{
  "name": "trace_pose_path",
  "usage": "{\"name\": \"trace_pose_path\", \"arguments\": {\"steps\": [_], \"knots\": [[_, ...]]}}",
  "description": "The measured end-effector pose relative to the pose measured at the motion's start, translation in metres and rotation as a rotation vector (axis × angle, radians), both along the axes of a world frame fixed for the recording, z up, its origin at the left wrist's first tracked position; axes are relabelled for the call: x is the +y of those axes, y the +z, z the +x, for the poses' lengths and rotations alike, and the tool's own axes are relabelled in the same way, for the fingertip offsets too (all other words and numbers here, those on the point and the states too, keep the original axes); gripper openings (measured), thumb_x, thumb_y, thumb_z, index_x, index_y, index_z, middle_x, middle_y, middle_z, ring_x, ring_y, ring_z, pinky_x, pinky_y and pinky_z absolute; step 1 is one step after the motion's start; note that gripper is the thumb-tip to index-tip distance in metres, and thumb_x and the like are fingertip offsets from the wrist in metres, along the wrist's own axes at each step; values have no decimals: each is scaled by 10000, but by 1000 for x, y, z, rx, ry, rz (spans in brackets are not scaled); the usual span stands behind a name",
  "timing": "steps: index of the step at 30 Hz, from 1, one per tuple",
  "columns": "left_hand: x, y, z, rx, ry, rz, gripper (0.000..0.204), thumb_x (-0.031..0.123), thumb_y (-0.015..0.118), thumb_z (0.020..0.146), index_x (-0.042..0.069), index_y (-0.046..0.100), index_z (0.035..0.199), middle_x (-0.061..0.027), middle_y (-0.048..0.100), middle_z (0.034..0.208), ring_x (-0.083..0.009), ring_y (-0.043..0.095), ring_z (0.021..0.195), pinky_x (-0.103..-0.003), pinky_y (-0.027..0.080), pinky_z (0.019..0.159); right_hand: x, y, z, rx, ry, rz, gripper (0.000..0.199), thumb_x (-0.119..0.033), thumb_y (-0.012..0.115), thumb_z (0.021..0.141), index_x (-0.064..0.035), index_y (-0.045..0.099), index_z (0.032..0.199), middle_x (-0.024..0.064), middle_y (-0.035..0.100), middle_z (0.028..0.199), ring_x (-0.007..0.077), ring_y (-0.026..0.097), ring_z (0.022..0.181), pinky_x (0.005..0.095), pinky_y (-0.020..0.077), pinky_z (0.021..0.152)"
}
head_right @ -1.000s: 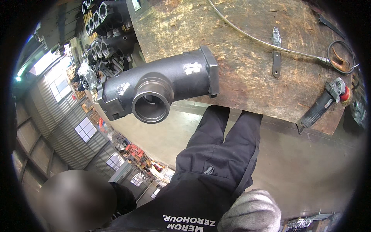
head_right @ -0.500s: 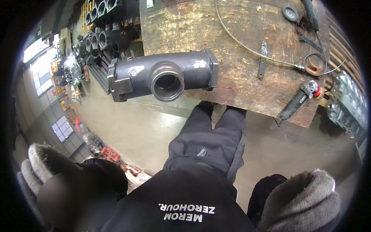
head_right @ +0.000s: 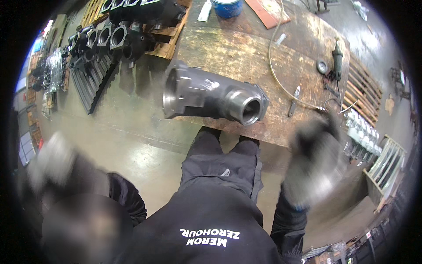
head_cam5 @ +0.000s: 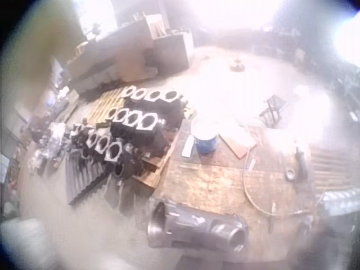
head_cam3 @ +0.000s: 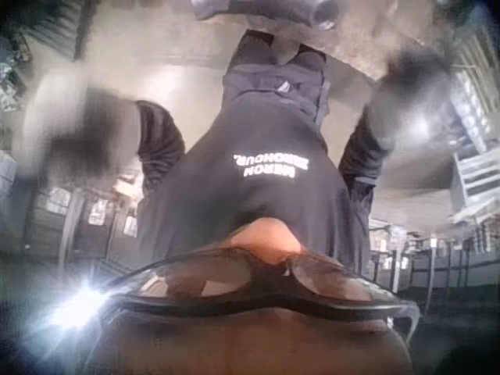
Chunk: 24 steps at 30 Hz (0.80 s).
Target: The person uses an angle grinder to smooth the exterior and interior surfaces of a large metal pipe fitting on a workbench. They rotate the part and reposition it to access different areas, then switch to a smaller rotary tool to finish the interior bore before returning to the angle grinder for additional exterior grinding.
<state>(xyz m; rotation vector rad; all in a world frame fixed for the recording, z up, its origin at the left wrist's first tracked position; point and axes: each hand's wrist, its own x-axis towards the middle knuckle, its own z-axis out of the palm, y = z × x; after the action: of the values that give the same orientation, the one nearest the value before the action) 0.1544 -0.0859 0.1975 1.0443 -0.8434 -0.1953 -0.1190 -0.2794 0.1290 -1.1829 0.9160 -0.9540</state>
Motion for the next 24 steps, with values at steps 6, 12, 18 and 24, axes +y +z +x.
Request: {"name": "trace_pose_path", "arguments": {"steps": [6,12,18,24], "knots": [[70,-214,109,236,322,928,384,196,676,983,-8,608,1302,-106,671,1162,-166,641,1034,-320,538,899,41,-138,86,871,-169,84,537,-353,670,982,60,554,1306,178,684,1168,259,655,1092,372,504,988],[95,-354,87,746,64,954,529,236,723,950,-44,550,1364,-135,635,1277,-182,613,1128,-311,485,999,60,-187,86,1157,81,39,611,-494,594,976,44,605,1265,287,684,1164,366,681,1088,401,513,945],[61,-350,85,1129,-205,657,596,187,749,899,-58,526,1394,-137,644,1281,-207,608,1165,-318,482,1001,53,-208,100,1157,-105,68,507,-448,553,1012,23,719,1098,199,751,953,301,724,883,394,524,807],[48,-348,79,915,-241,880,549,16,716,871,-73,521,1376,-136,680,1206,-200,670,1026,-318,541,918,51,-219,92,1056,-133,145,573,-492,541,1022,43,726,1111,195,758,957,269,724,878,382,532,803]]}}
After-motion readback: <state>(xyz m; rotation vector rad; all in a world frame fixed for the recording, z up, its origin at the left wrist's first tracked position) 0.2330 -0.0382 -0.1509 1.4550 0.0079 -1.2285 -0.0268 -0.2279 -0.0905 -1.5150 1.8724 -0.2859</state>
